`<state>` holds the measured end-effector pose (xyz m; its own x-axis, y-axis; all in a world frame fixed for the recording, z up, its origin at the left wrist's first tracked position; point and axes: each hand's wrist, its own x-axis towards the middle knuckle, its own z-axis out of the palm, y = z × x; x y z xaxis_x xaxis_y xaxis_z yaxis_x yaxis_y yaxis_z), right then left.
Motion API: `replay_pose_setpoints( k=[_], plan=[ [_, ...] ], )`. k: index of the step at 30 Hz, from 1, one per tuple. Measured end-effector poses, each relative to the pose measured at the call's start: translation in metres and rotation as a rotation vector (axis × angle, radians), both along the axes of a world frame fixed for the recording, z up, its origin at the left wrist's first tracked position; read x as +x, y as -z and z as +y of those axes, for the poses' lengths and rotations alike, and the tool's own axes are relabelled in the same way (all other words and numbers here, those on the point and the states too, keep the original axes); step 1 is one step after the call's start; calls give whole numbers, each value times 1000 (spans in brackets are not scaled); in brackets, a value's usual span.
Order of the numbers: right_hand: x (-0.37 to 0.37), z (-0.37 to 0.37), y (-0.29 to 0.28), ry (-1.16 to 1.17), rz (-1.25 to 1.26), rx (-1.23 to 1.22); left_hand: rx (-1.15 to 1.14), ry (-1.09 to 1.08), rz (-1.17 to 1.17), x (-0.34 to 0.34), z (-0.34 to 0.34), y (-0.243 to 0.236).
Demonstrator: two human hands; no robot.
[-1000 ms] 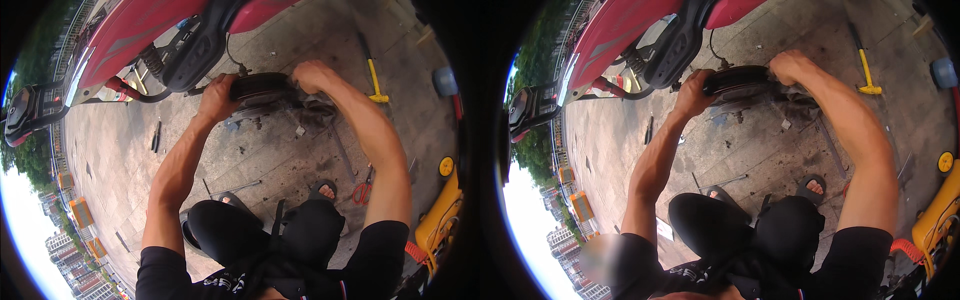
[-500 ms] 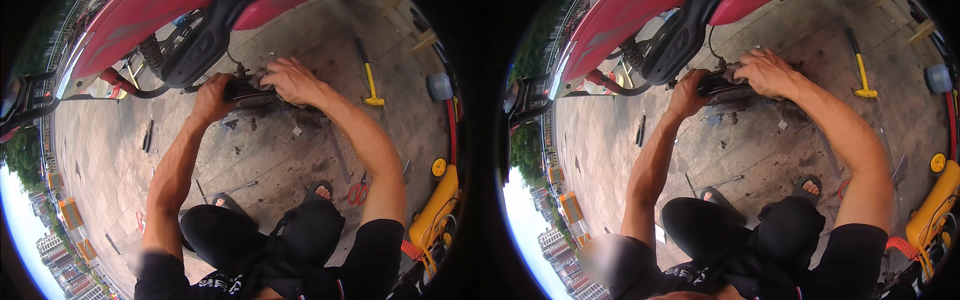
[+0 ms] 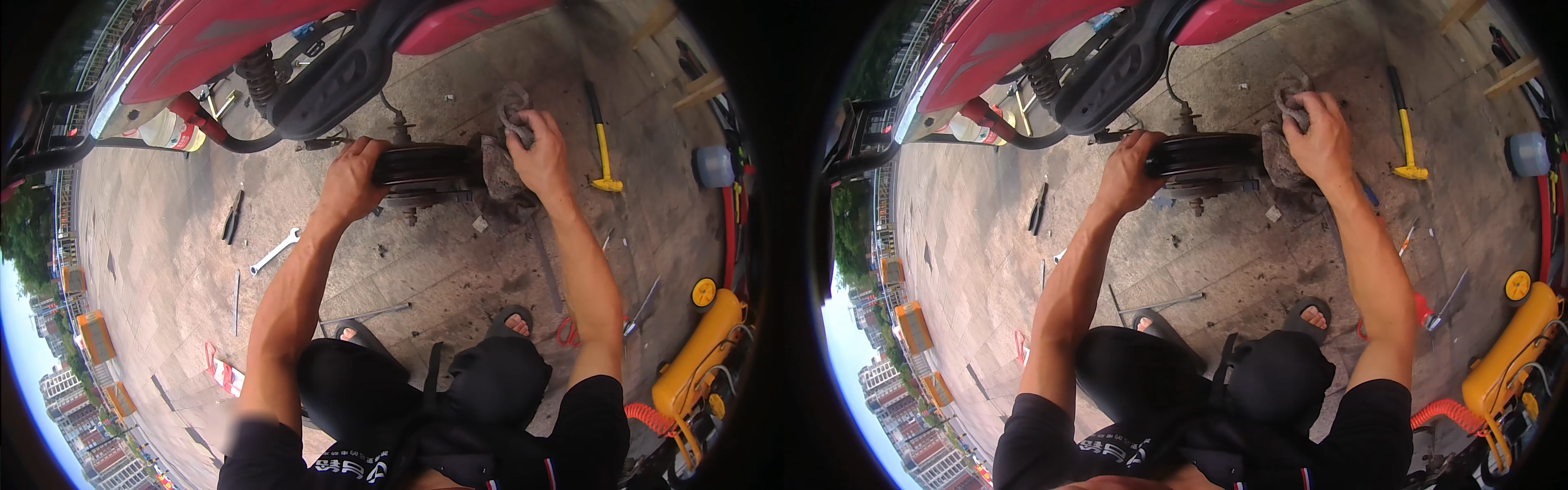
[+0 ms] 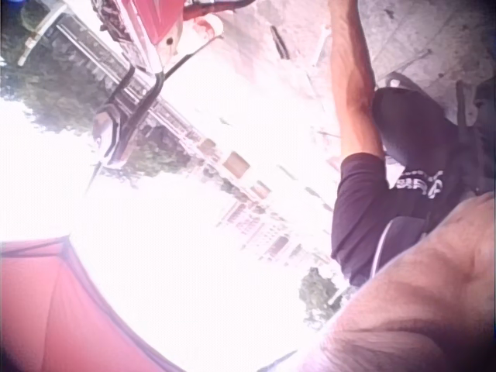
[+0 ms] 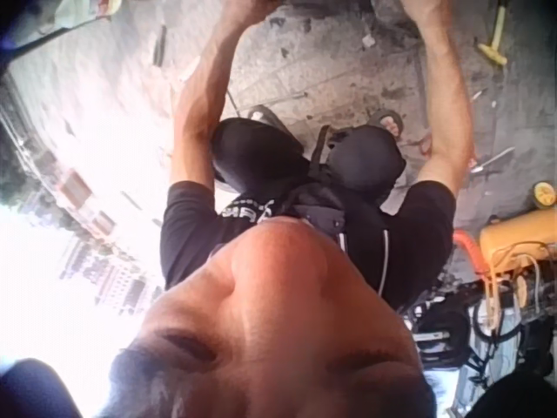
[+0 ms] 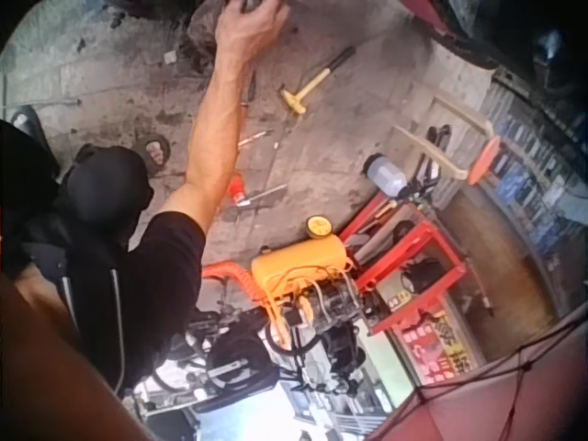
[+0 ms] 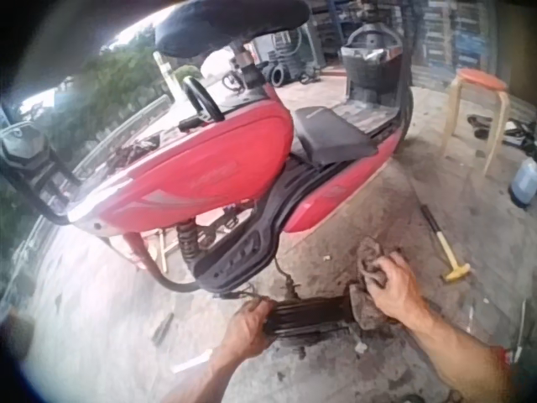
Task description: The person applies sealant to the inner rim of a tire using a brush, then wipes a metal rim with a cloth. The person uses a pneumatic tool to work on the rim.
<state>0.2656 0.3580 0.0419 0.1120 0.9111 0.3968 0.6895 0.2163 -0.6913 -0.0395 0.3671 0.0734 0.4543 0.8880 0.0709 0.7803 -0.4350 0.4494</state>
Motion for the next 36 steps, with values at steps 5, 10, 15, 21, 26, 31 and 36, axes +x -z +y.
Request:
replay_pose_setpoints(
  k=[5,10,15,21,26,31,36],
  plan=[
    [-63,-31,-21,-388,-139,116,46,20,10,2,-8,1],
    [-76,-38,-28,-522,-263,83,28,-32,8,2,-14,0],
    [-65,-34,-34,-520,-381,-33,50,-18,-50,1,-14,3],
    [-51,-30,-41,-489,-569,-179,56,9,-63,5,-10,9],
    [-58,-21,-42,-693,-416,-41,82,24,-68,10,-8,9],
    [-63,-24,-46,-693,-450,-229,87,-4,-75,8,-9,9],
    [-64,-22,-57,-622,-603,-435,93,15,-69,10,-9,12]
  ],
)
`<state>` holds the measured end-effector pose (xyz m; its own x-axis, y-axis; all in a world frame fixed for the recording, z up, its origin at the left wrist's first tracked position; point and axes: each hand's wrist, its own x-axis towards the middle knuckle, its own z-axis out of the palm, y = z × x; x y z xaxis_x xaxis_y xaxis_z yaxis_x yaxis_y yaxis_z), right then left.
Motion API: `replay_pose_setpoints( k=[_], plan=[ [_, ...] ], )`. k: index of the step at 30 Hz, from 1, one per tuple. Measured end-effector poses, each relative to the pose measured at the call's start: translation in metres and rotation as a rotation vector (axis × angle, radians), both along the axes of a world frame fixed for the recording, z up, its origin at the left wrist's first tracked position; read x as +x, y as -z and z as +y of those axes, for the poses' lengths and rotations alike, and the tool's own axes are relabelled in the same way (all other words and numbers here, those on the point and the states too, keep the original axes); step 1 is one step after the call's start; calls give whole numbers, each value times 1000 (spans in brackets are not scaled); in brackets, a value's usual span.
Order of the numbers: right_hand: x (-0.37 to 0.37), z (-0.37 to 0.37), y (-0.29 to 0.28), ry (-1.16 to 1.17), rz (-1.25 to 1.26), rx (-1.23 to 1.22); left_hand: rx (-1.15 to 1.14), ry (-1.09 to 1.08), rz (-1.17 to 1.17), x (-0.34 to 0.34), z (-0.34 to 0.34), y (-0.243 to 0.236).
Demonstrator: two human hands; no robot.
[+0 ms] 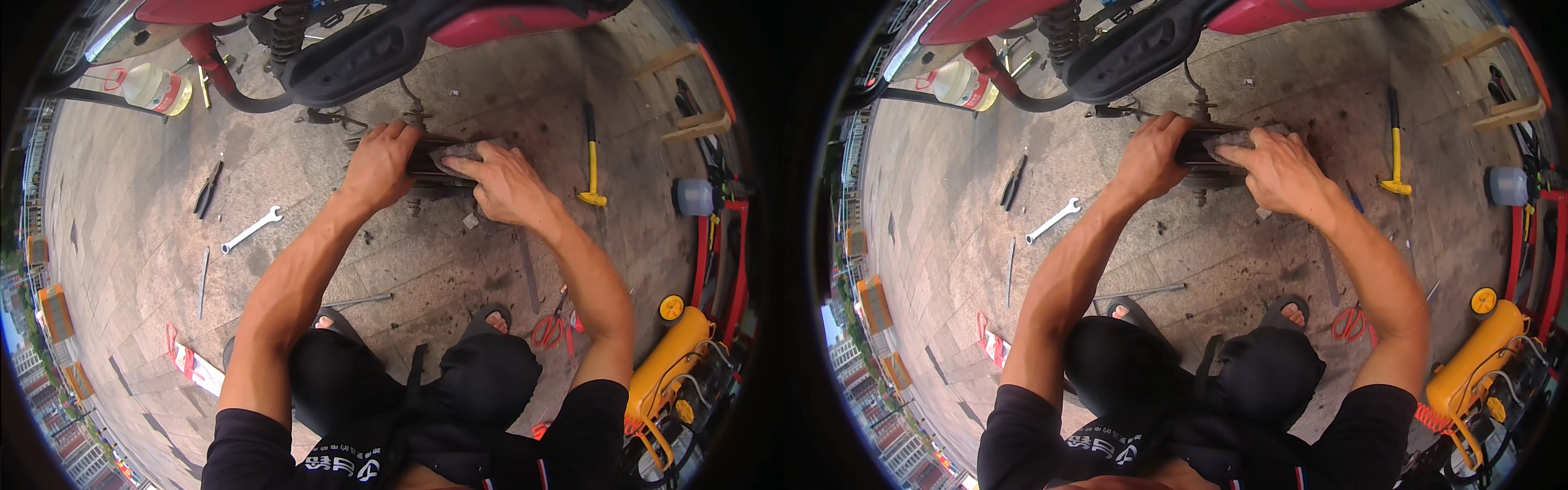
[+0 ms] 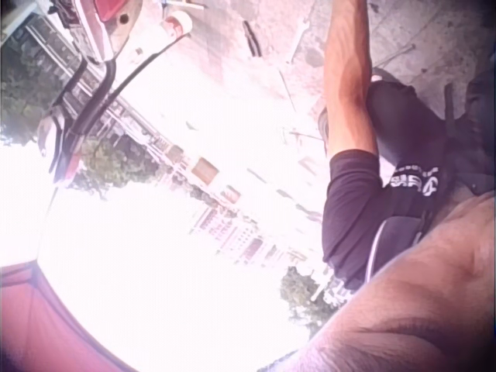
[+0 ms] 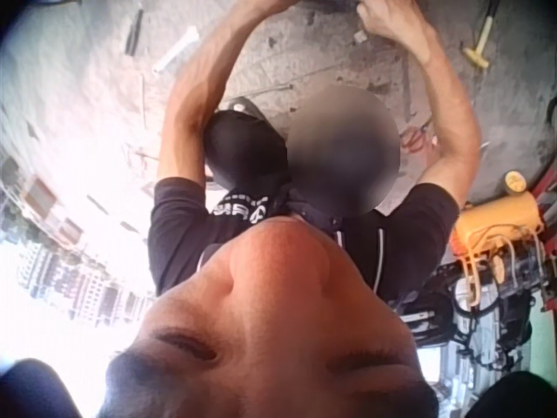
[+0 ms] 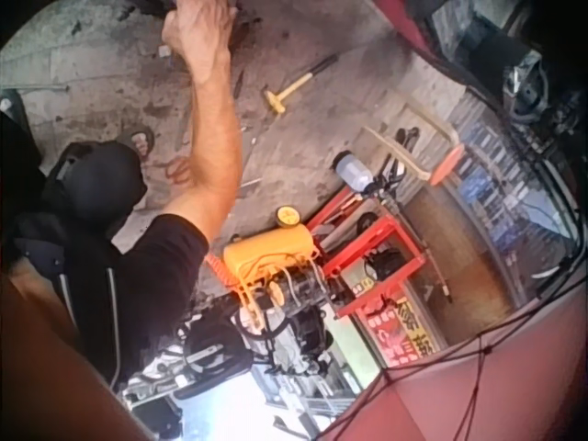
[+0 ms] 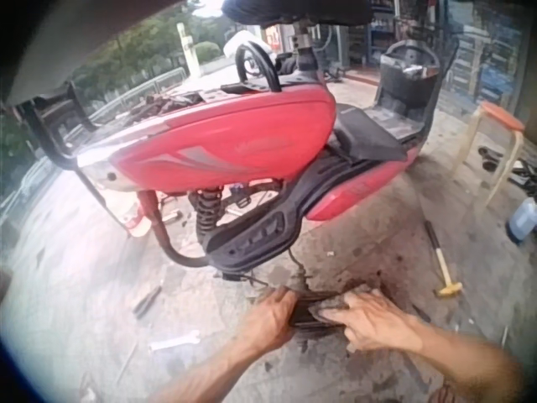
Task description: The person applies sealant to the inner rim of a tire using a brush, then wipes a metal rim with a cloth. The person uses a pneumatic tool to work on the rim.
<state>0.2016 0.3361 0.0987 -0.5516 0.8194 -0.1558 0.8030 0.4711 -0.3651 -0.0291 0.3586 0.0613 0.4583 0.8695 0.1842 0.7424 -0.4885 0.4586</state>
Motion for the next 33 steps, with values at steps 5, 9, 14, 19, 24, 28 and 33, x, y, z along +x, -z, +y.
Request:
replay_pose_setpoints(
  k=[5,9,14,19,24,28,33],
  plan=[
    [-13,12,-10,-68,-188,31,-15,-9,-4,0,0,-2],
    [-16,12,-17,-15,-200,18,-47,-40,-4,-3,-2,-5],
    [2,8,2,74,-60,15,15,-26,-30,3,-6,-4],
    [59,-2,59,246,-458,-359,-61,-31,-13,-4,-5,-6],
    [77,-24,77,534,116,-134,-171,-111,-9,-29,0,-8],
    [33,-1,40,250,428,28,-91,-69,-27,-31,-4,-3],
    [9,4,60,164,423,11,-113,-58,-43,-30,-6,-2]
  ],
)
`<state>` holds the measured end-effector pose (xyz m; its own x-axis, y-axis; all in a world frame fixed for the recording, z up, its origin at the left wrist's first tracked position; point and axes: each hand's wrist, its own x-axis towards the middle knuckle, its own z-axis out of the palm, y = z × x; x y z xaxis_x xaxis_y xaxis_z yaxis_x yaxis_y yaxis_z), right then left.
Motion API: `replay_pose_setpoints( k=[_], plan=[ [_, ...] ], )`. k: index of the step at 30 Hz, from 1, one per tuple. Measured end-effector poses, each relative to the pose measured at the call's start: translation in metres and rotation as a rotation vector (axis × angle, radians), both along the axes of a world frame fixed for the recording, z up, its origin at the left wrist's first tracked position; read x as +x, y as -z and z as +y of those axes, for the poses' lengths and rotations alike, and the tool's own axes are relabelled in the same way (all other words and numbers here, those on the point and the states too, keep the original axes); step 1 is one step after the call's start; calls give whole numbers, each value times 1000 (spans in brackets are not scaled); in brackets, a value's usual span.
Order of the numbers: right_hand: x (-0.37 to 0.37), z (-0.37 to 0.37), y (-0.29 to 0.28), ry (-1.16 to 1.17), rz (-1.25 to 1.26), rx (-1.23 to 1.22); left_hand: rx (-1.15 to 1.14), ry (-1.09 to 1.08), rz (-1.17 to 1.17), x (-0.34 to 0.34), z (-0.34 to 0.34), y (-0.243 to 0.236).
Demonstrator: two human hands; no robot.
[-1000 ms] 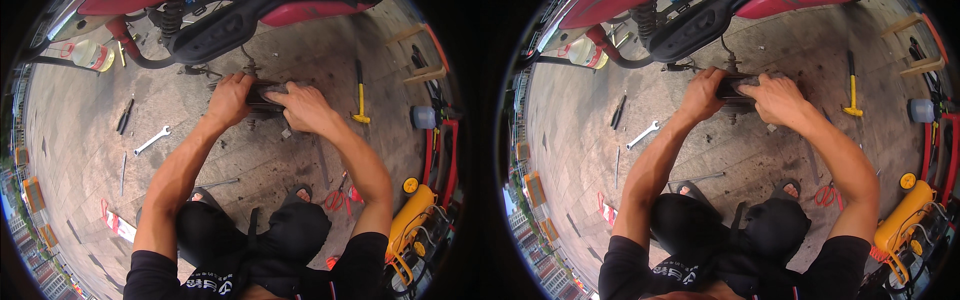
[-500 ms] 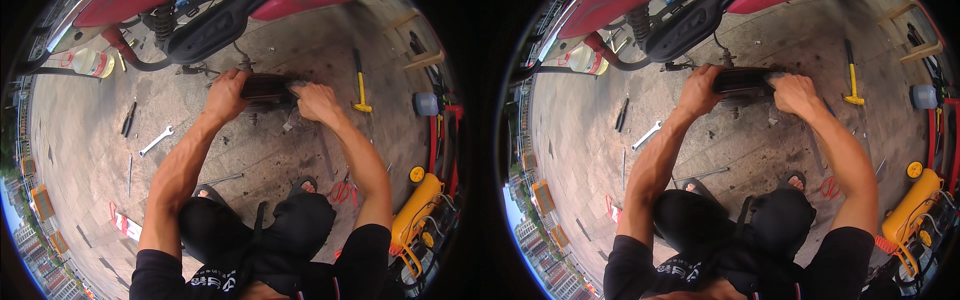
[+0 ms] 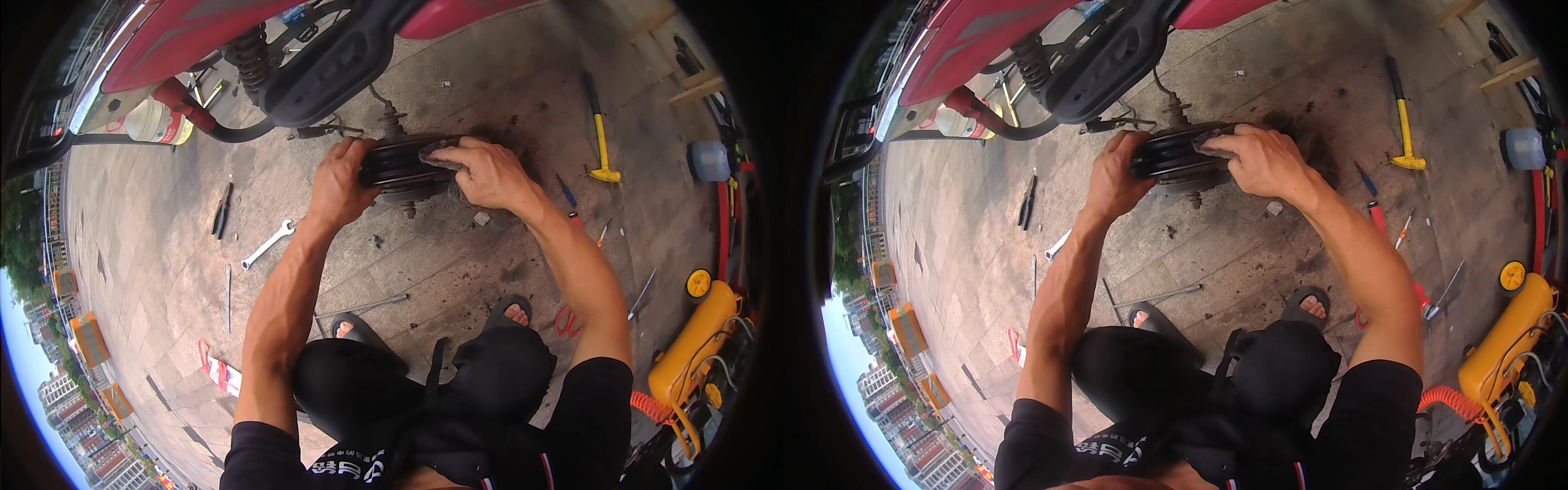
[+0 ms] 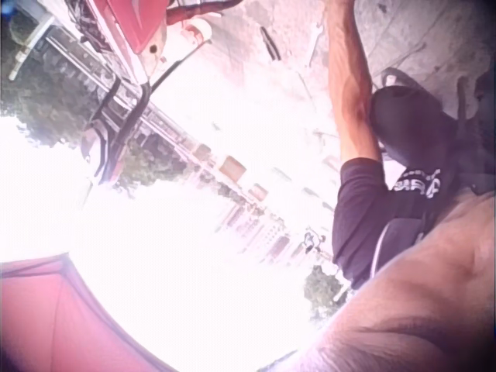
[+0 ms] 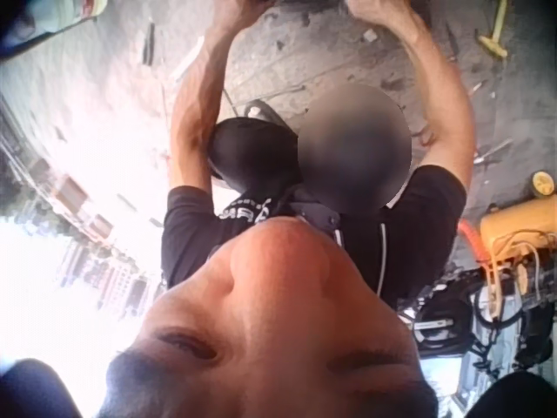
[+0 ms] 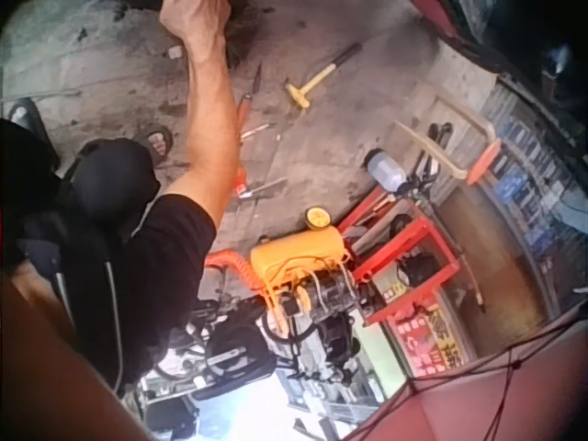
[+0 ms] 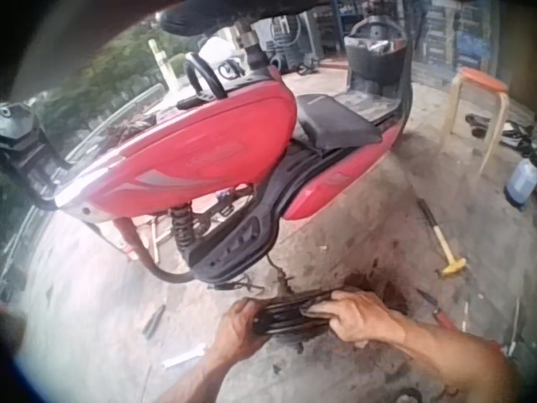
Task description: The person applies sealant to the inner rim of a tire using a brush, then wipes a metal rim with a cloth. The person uses a pneumatic tool to work on the rim.
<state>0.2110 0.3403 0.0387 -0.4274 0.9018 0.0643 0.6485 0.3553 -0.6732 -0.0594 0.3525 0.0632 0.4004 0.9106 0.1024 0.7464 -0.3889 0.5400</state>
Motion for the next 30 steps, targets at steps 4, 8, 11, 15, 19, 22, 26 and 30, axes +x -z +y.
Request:
replay_pose_setpoints(
  k=[4,8,11,15,19,22,26,30],
  plan=[
    [49,7,31,194,-366,-494,-11,-33,15,-4,3,0],
    [36,-9,19,343,204,-19,-45,-99,51,-3,2,3],
    [5,-16,14,104,144,194,5,-66,18,-1,3,3],
    [12,-13,39,316,-2,-37,34,-28,34,-1,0,-2],
    [13,-30,59,398,185,-200,55,-10,53,-1,-5,-3],
    [-22,-47,44,363,285,172,22,-42,70,1,-10,-2],
    [-45,-56,20,290,124,255,51,-47,52,2,-14,-1],
    [-8,-45,40,397,194,128,55,-38,42,-2,-17,1]
  ],
)
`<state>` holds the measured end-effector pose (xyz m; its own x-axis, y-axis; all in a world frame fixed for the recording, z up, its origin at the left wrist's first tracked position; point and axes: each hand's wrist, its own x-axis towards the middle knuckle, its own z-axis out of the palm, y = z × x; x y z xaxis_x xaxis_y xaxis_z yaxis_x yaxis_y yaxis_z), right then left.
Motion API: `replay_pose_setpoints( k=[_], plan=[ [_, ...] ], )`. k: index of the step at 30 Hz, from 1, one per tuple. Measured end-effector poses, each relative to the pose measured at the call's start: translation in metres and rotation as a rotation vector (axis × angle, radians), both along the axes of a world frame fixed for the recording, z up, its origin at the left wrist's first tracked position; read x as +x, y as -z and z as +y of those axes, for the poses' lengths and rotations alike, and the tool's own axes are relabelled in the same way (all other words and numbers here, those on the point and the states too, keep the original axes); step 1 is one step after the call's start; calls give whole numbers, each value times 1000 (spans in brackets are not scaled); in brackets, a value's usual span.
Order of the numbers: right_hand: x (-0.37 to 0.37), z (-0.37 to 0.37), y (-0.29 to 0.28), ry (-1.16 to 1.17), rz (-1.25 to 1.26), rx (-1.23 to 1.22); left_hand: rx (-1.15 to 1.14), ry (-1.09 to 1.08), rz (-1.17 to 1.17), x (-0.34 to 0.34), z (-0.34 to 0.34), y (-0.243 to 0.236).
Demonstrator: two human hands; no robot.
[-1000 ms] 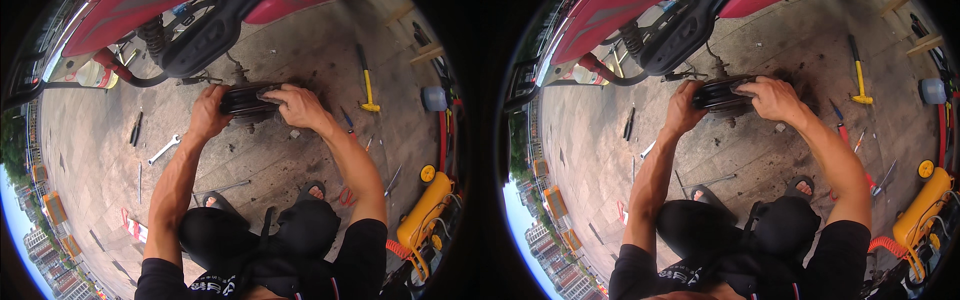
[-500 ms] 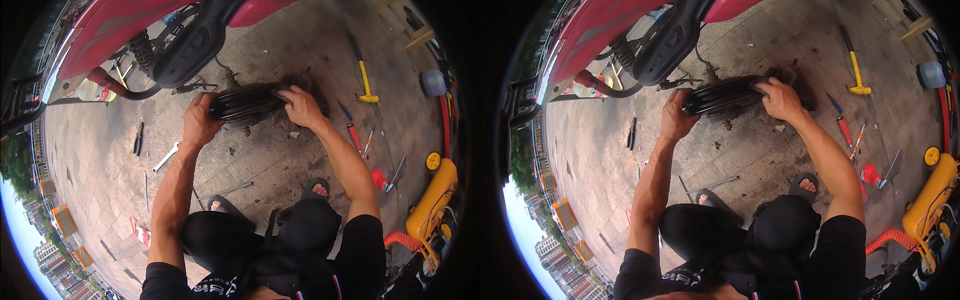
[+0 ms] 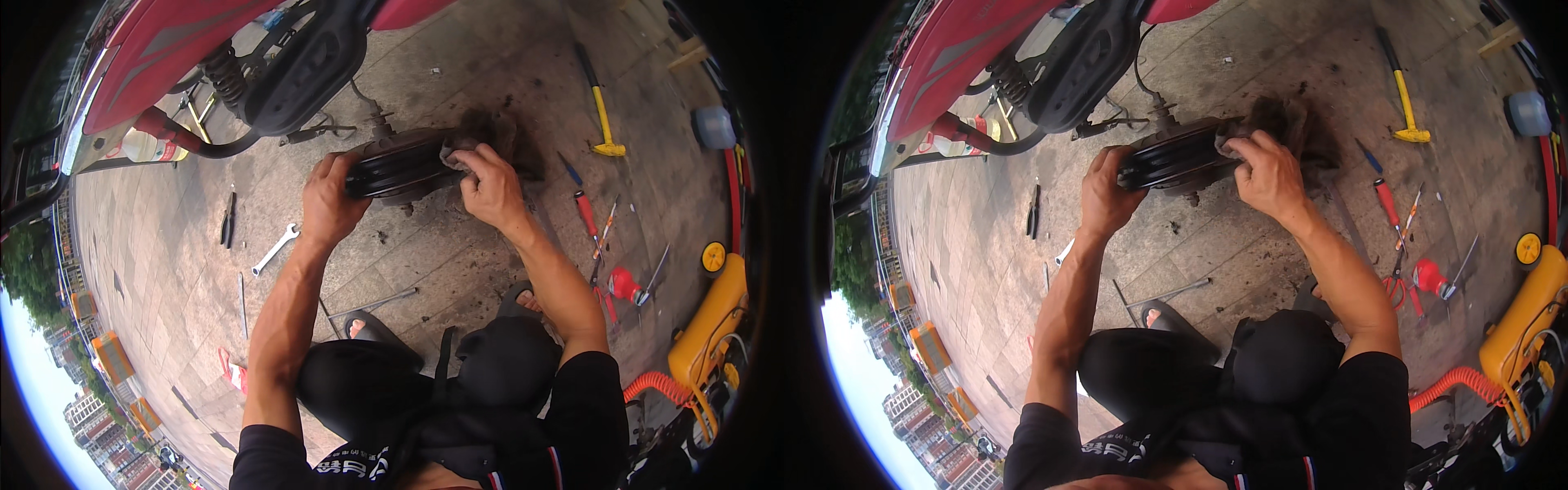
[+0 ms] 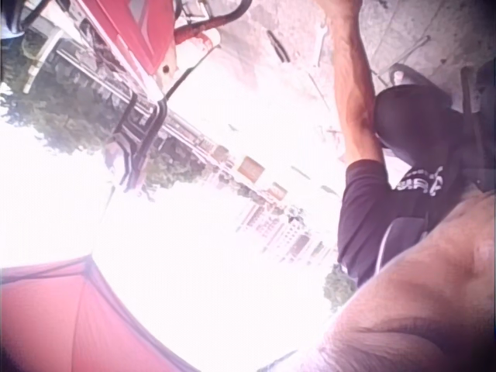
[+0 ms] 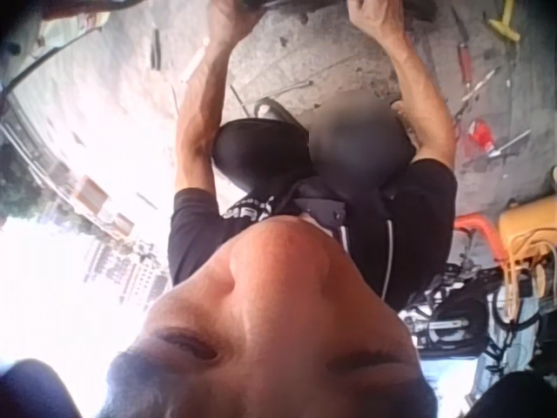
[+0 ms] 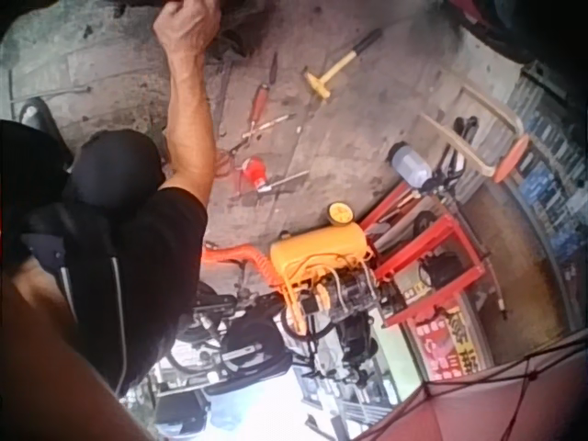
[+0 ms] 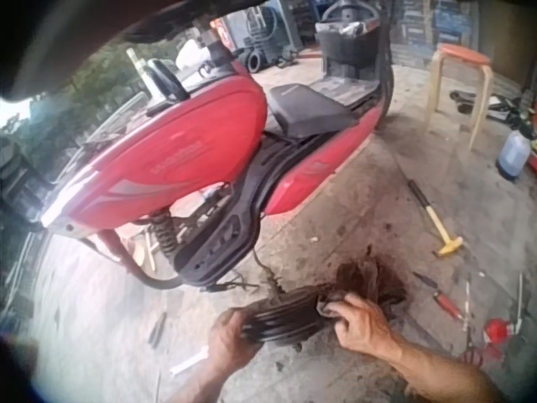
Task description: The person applies sealant to the inner rim of a tire using a brush, then wipes a metal rim with a cloth. The person uses a pneumatic tool to work on the rim.
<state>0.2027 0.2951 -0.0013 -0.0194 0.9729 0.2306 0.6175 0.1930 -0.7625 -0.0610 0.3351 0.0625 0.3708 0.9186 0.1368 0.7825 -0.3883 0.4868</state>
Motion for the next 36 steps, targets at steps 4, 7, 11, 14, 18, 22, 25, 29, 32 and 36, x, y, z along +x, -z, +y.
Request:
replay_pose_setpoints(
  k=[4,7,11,14,18,22,25,29,32,36],
  plan=[
    [18,0,21,43,94,-137,11,21,2,-3,-2,3],
    [-7,-10,1,-49,112,-51,0,9,3,-2,-4,1],
    [-55,-12,-39,-260,-144,189,-25,-4,30,2,-5,-2],
    [-47,6,-35,-168,-120,236,-14,11,-22,1,-5,1],
    [9,29,11,69,-90,-74,-12,-31,-35,-7,-1,9],
    [8,44,60,28,173,-212,13,-48,15,-11,6,4],
    [-4,46,79,68,250,-83,-116,-117,150,3,4,-7],
    [-17,43,80,90,312,-85,36,27,382,51,13,-7],
    [-11,38,66,112,370,-58,-13,85,393,74,25,-7],
    [-1,30,37,4,295,12,-13,147,312,67,38,-17]
  ],
)
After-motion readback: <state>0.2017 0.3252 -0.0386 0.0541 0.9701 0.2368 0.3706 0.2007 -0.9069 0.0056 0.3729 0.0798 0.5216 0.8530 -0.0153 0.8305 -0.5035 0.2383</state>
